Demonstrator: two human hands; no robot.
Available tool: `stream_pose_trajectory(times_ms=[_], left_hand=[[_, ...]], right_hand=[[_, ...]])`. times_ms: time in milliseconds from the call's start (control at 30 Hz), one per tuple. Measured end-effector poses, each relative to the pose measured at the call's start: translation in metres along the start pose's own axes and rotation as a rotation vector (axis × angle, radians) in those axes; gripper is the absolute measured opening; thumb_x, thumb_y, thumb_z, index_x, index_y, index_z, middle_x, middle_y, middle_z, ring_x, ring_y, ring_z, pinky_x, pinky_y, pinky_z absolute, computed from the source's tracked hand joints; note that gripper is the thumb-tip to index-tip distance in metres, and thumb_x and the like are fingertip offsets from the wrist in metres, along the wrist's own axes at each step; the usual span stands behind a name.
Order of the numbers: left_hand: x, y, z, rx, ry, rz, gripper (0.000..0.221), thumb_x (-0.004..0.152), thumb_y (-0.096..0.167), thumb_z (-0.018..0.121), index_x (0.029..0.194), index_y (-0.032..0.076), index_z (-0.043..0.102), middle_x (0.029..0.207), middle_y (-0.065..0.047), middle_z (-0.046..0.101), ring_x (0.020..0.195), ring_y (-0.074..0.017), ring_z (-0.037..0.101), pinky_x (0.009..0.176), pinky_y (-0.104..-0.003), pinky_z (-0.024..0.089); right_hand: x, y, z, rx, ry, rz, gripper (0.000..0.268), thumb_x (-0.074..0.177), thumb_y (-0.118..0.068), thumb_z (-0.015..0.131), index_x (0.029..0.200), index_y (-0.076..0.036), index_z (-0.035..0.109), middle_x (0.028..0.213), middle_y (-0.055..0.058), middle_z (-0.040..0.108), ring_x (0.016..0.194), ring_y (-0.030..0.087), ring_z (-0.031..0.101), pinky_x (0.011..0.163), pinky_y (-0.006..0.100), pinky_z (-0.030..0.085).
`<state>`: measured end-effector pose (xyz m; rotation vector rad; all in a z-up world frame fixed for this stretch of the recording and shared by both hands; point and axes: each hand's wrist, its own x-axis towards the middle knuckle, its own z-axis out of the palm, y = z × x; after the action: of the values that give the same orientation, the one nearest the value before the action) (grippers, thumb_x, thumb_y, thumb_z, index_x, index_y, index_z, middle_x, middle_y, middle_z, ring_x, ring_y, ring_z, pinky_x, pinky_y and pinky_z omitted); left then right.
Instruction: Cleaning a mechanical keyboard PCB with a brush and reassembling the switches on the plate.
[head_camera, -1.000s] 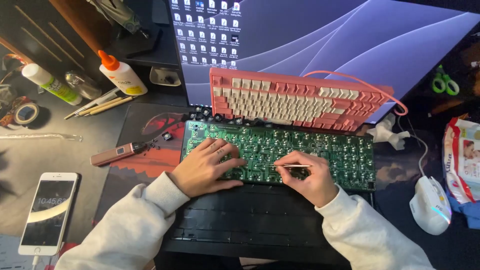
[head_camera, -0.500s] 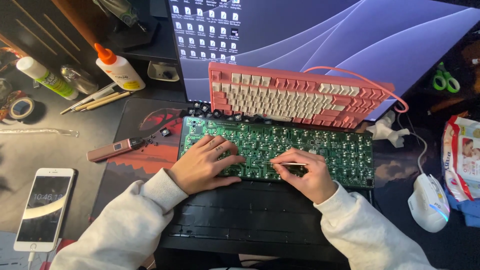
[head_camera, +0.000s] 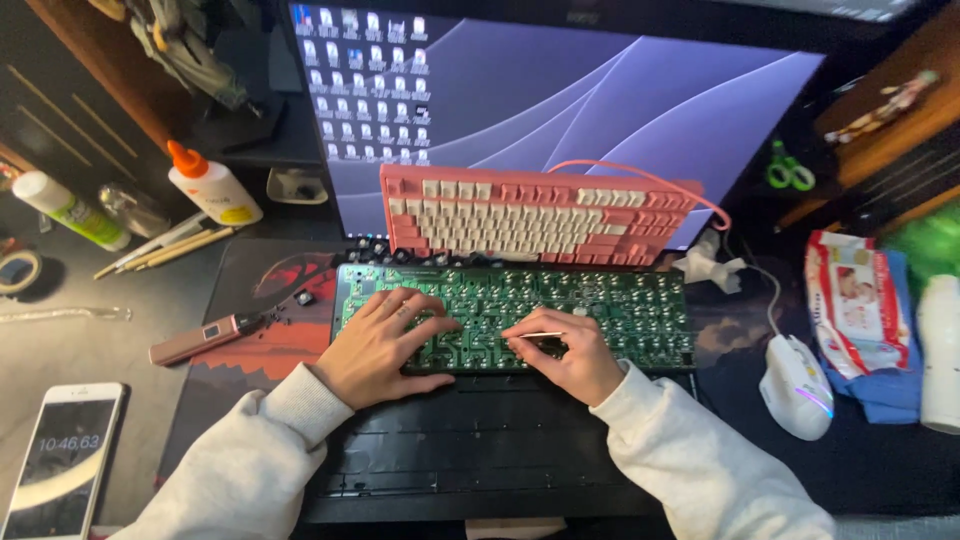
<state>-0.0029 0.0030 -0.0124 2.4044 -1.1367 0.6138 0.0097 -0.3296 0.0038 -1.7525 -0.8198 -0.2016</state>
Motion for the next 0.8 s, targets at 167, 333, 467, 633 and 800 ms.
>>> stream_pose_trajectory(times_ms=[167, 333, 467, 633, 800], left_hand=[[-0.002, -0.003, -0.003, 0.155, -0.056, -0.126, 0.125, 0.074, 0.089, 0.094, 0.174, 0.021, 0.060, 0.171, -0.016, 0.059, 0.163, -0.0407, 0.054, 0.130, -0.056, 0.046], [-0.001, -0.002, -0.010, 0.231, -0.118, -0.225, 0.146, 0.069, 0.100, 0.092, 0.182, 0.017, 0.050, 0.173, -0.019, 0.059, 0.168, -0.0401, 0.052, 0.137, -0.056, 0.042], [-0.013, -0.028, 0.007, 0.280, -0.114, -0.155, 0.161, 0.069, 0.118, 0.078, 0.192, 0.022, 0.035, 0.192, -0.011, 0.043, 0.171, -0.0353, 0.047, 0.140, -0.063, 0.027], [-0.010, -0.040, -0.001, 0.101, -0.282, -0.172, 0.169, 0.065, 0.113, 0.089, 0.193, 0.021, 0.026, 0.183, -0.013, 0.046, 0.168, -0.0424, 0.043, 0.139, -0.069, 0.026], [0.012, -0.030, -0.026, 0.036, -0.456, -0.288, 0.150, 0.069, 0.087, 0.106, 0.187, 0.029, 0.035, 0.181, -0.012, 0.046, 0.172, -0.0431, 0.038, 0.142, -0.065, 0.024]], right_hand=[[0.002, -0.013, -0.016, -0.023, 0.028, -0.043, 0.007, 0.108, -0.005, 0.090, 0.110, -0.001, 0.095, 0.092, 0.011, 0.092, 0.081, 0.025, 0.090, 0.077, 0.037, 0.075], [-0.022, -0.066, -0.019, -0.024, -0.220, 0.031, 0.011, 0.099, -0.008, 0.097, 0.107, -0.008, 0.091, 0.101, 0.015, 0.094, 0.093, 0.038, 0.092, 0.083, 0.051, 0.073], [-0.077, -0.058, -0.017, -0.285, -0.388, 0.003, 0.010, 0.109, -0.016, 0.090, 0.118, -0.016, 0.086, 0.114, 0.002, 0.088, 0.102, 0.022, 0.085, 0.095, 0.039, 0.066], [-0.113, -0.055, -0.017, -0.513, -0.343, 0.032, 0.017, 0.109, -0.021, 0.093, 0.122, -0.012, 0.086, 0.130, 0.005, 0.076, 0.127, 0.027, 0.070, 0.115, 0.050, 0.058], [-0.107, -0.052, -0.066, -0.673, -0.034, 0.104, 0.031, 0.108, -0.039, 0.090, 0.130, -0.018, 0.082, 0.128, 0.005, 0.080, 0.130, 0.031, 0.074, 0.114, 0.050, 0.056]])
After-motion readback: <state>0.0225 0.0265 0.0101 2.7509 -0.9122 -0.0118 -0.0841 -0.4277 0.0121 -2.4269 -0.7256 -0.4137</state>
